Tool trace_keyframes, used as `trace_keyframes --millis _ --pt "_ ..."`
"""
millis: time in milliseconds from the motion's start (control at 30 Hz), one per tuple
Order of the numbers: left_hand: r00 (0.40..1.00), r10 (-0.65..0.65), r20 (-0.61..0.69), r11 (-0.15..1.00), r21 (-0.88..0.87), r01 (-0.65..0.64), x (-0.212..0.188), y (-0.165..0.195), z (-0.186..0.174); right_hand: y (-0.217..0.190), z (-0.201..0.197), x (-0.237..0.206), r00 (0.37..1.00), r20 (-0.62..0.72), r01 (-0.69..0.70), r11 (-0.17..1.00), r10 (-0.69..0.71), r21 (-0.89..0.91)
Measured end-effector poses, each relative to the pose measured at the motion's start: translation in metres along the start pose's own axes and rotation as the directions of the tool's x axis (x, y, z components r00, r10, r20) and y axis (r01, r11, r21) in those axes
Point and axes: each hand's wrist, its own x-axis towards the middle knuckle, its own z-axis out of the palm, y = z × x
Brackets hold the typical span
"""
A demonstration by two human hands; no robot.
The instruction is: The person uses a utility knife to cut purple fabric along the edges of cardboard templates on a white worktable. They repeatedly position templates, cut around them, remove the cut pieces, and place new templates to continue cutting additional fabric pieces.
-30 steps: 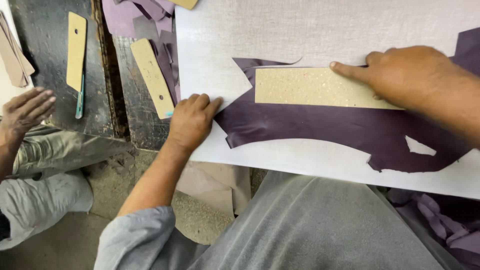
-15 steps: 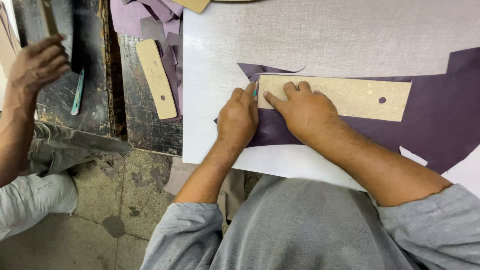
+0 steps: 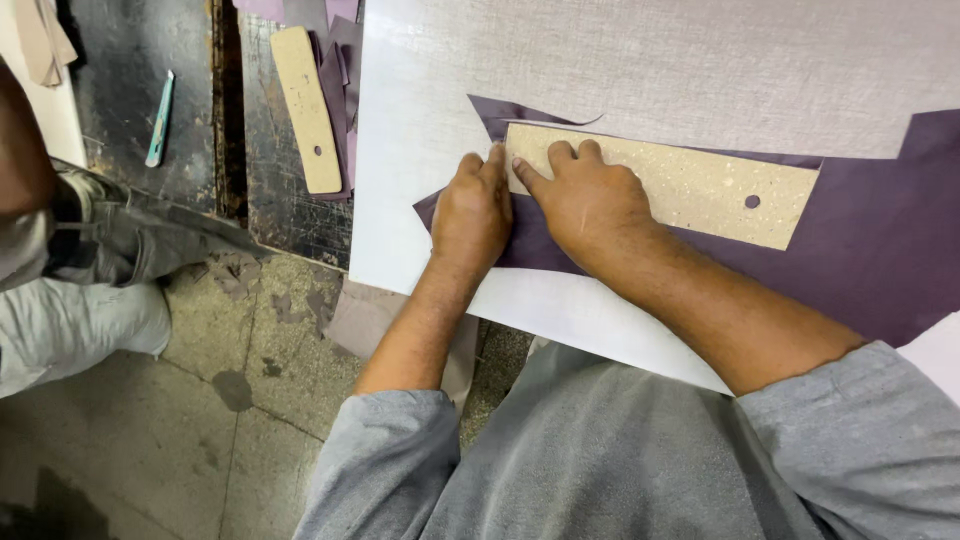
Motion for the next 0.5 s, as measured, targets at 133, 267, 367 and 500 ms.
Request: trace_keyframes --millis 133,267,367,500 --pt "0.992 -0.003 0.125 0.994 0.106 -0.01 -0.039 0.012 -0.028 0.005 0.006 -0.004 0.998 -0.055 0.005 1.0 -0.004 0.025" --pt "0.967 -0.001 0.255 0.975 0.214 -0.056 -0.02 0.011 -0.072 0.01 0.009 -0.012 0.994 -0.108 0.014 0.998 -0.007 0.068" --pt "0.919 0.125 0.374 0.773 0.544 -0.326 0.005 0.025 -0.091 0.018 0.011 -0.021 0.987 -0.16 -0.018 0.999 0.026 0.051" --pt "0.685 -0.187 0.704 0.697 0.586 -0.412 0.013 0.05 -0.125 0.039 0.019 -0.052 0.977 -0.197 -0.077 0.996 0.086 0.052"
